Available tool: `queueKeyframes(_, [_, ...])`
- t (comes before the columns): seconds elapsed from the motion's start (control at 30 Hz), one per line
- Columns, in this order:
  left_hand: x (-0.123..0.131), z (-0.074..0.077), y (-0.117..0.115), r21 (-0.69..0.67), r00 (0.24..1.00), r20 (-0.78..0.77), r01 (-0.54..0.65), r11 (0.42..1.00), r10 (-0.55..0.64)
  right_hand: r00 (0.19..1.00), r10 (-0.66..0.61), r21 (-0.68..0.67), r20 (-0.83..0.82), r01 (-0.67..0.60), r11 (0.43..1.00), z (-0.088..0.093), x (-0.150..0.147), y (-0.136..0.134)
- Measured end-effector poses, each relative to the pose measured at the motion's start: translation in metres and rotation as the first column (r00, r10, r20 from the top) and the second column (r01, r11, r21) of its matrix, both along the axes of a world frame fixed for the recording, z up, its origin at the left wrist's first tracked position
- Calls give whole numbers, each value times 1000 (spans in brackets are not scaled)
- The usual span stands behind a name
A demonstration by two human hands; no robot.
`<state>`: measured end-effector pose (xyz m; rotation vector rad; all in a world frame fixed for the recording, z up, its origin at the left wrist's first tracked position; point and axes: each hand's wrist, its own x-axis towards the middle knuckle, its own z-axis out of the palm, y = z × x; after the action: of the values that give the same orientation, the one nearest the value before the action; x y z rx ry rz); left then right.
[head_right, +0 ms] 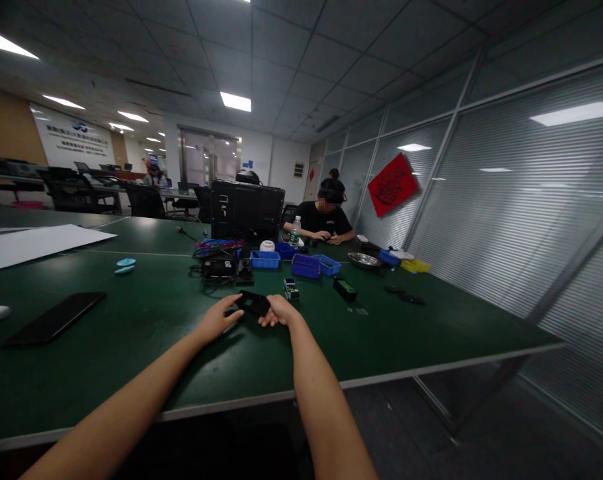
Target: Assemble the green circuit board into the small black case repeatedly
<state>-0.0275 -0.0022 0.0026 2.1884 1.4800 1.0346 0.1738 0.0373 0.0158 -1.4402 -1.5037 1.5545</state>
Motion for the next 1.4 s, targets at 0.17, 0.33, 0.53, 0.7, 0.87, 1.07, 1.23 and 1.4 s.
queueKeyframes(0.17, [-1,-1,0,-41,999,-45,-27,999,25,849,-198,359,490,11,933,5,-3,-2])
queueKeyframes(0.33, [-1,1,0,-23,997,-63,-54,998,53,542,-605,654,583,129,746,16,3,-4])
queueKeyframes(0.53, [-1,1,0,41,994,-39,-100,994,101,400,-780,765,481,244,596,20,26,-3])
queueKeyframes(0.7, [0,1,-1,3,995,-21,-94,996,94,376,-684,625,625,283,728,8,34,6])
queueKeyframes(0.87, [0,-1,0,-4,995,-16,-94,996,94,361,-648,603,670,245,760,-2,34,11])
queueKeyframes(1.07, [-1,-3,2,31,995,-37,-90,995,91,379,-645,602,663,242,761,-4,37,13])
queueKeyframes(1.23, [-2,-5,4,55,996,-40,-74,996,76,383,-640,594,666,246,766,-4,37,15])
queueKeyframes(1.4, [-3,-5,4,53,997,-42,-68,996,70,385,-650,620,656,217,754,-4,36,14])
